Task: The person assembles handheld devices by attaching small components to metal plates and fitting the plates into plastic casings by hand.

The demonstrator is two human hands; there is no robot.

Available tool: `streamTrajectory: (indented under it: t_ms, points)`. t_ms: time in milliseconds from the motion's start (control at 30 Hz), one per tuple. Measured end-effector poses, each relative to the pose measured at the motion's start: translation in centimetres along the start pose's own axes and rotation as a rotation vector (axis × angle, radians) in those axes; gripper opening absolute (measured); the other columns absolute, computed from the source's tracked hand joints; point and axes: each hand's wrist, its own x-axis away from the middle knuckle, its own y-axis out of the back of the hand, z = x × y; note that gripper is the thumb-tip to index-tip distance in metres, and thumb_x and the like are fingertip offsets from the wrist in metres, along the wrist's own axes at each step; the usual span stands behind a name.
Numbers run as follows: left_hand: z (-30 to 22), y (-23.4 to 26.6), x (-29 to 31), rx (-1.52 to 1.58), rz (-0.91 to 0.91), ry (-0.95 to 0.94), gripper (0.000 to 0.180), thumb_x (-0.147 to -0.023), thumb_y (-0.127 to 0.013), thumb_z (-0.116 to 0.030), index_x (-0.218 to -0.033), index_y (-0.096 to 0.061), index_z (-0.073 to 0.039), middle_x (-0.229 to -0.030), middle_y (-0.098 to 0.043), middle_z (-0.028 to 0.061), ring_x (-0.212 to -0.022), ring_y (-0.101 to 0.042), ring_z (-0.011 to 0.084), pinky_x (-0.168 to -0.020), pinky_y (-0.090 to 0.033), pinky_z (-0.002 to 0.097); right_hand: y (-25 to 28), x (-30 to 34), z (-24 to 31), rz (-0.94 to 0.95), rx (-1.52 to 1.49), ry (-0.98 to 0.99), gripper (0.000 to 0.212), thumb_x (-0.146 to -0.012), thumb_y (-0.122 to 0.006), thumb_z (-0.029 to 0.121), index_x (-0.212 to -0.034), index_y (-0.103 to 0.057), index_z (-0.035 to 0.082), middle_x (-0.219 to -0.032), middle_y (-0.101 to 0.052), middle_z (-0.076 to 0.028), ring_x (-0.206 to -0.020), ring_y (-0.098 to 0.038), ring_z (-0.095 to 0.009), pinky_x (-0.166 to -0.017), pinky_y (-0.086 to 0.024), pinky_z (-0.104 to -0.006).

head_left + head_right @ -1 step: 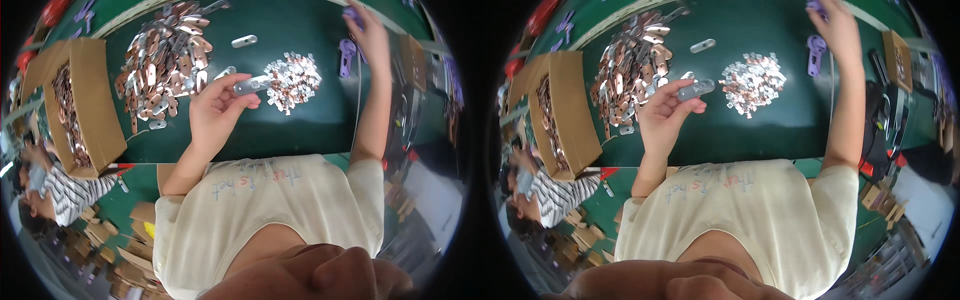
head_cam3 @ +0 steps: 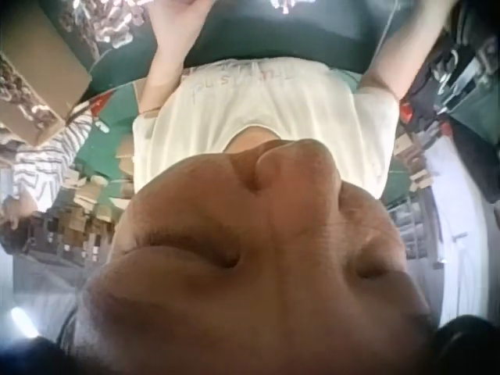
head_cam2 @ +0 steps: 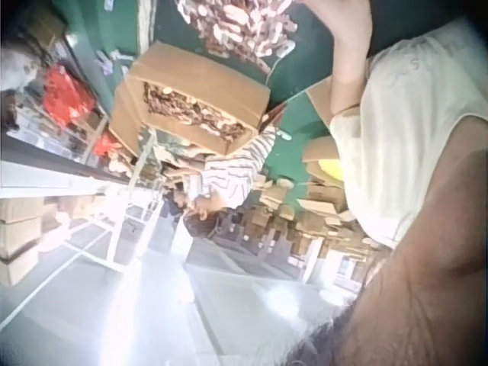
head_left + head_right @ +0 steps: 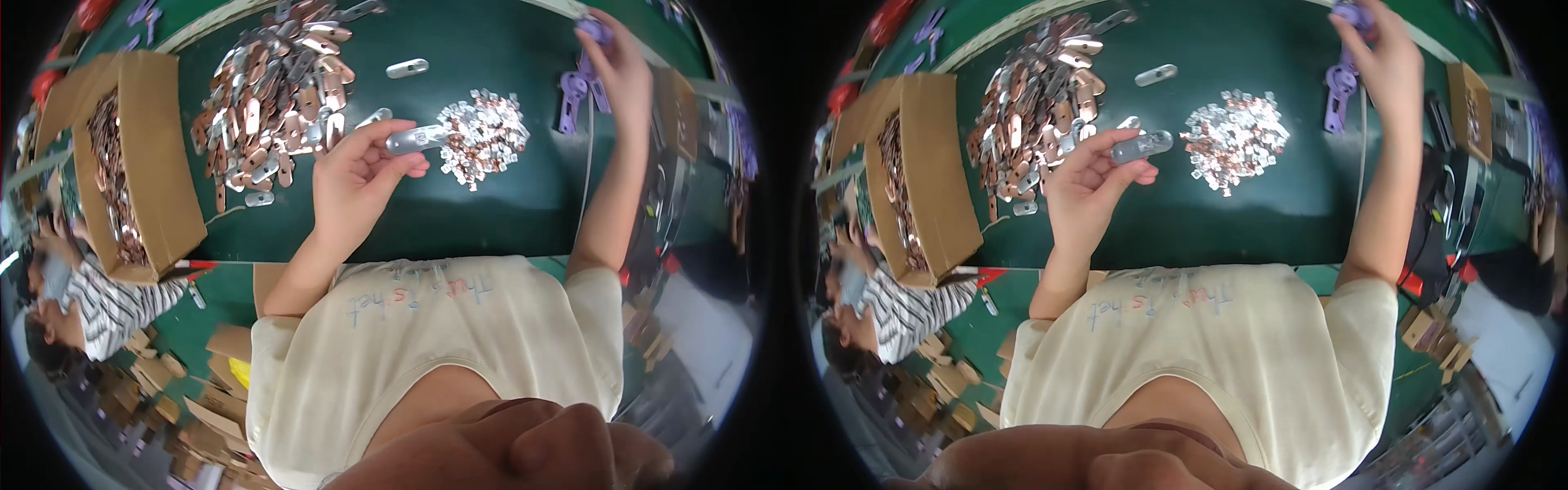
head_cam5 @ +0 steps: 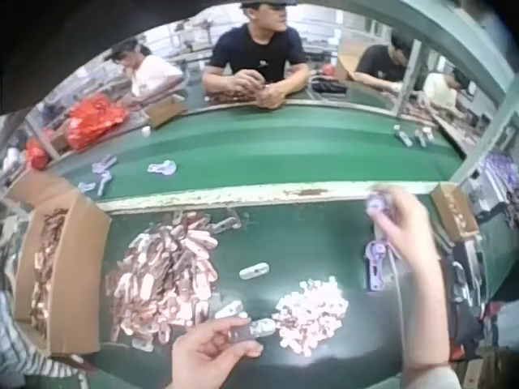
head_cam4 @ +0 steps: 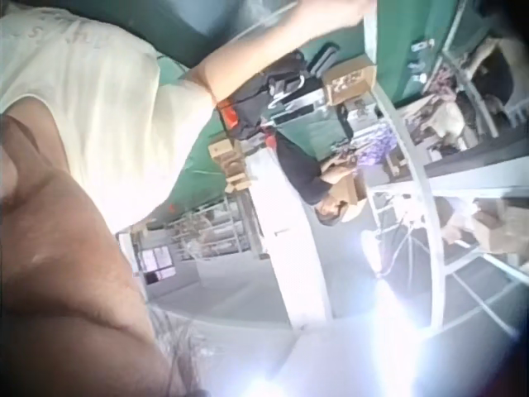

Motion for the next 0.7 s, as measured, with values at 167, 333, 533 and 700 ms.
streamTrajectory:
  t_ms: [167, 333, 533, 700]
  points:
    - [0.0, 0.2, -0.8, 0.006, 0.016, -0.019, 0.027, -0.082, -0.055, 0.008, -0.108, -0.052, 0.008, -0.088, -0.063, 0.0149, -0.078, -0.065, 0.0201, -0.073, -0.052, 0.0258, 0.6, 4.0, 5.9, 0.285, -0.987, -0.130, 0.041, -0.085, -0.053, 0.004, -0.123, -0.038, 0.002, -0.099, -0.057, -0.013, -0.072, -0.055, -0.011, -0.060, -0.042, -0.0207]
    - [-1.2, 0.2, -1.0, 0.084, 0.045, -0.050, 0.028, -0.081, -0.055, 0.010, -0.108, -0.052, 0.008, -0.090, -0.062, 0.0143, -0.080, -0.065, 0.0207, -0.074, -0.052, 0.0254, -1.9, 6.7, 9.5, 0.324, -1.007, -0.017, 0.046, -0.077, -0.062, 0.000, -0.119, -0.043, -0.002, -0.104, -0.054, -0.015, -0.084, -0.055, -0.015, -0.065, -0.045, -0.0255]
    - [-1.1, 1.0, -0.2, 0.049, 0.094, -0.110, 0.034, -0.080, -0.053, 0.012, -0.114, -0.049, 0.009, -0.105, -0.059, 0.0155, -0.091, -0.062, 0.0210, -0.078, -0.052, 0.0283, -4.1, 8.8, 12.2, 0.223, -0.761, 0.070, 0.054, -0.065, -0.075, -0.004, -0.111, -0.048, -0.003, -0.104, -0.056, -0.014, -0.090, -0.055, -0.018, -0.077, -0.046, -0.0261]
    - [-1.3, 1.5, 0.3, -0.001, 0.130, -0.116, 0.035, -0.081, -0.050, 0.013, -0.115, -0.047, 0.009, -0.108, -0.057, 0.0174, -0.094, -0.061, 0.0232, -0.082, -0.051, 0.0304, -4.3, 9.7, 13.0, 0.252, -0.680, 0.032, 0.047, -0.067, -0.075, -0.002, -0.107, -0.052, -0.004, -0.108, -0.056, -0.014, -0.091, -0.055, -0.016, -0.077, -0.047, -0.0253]
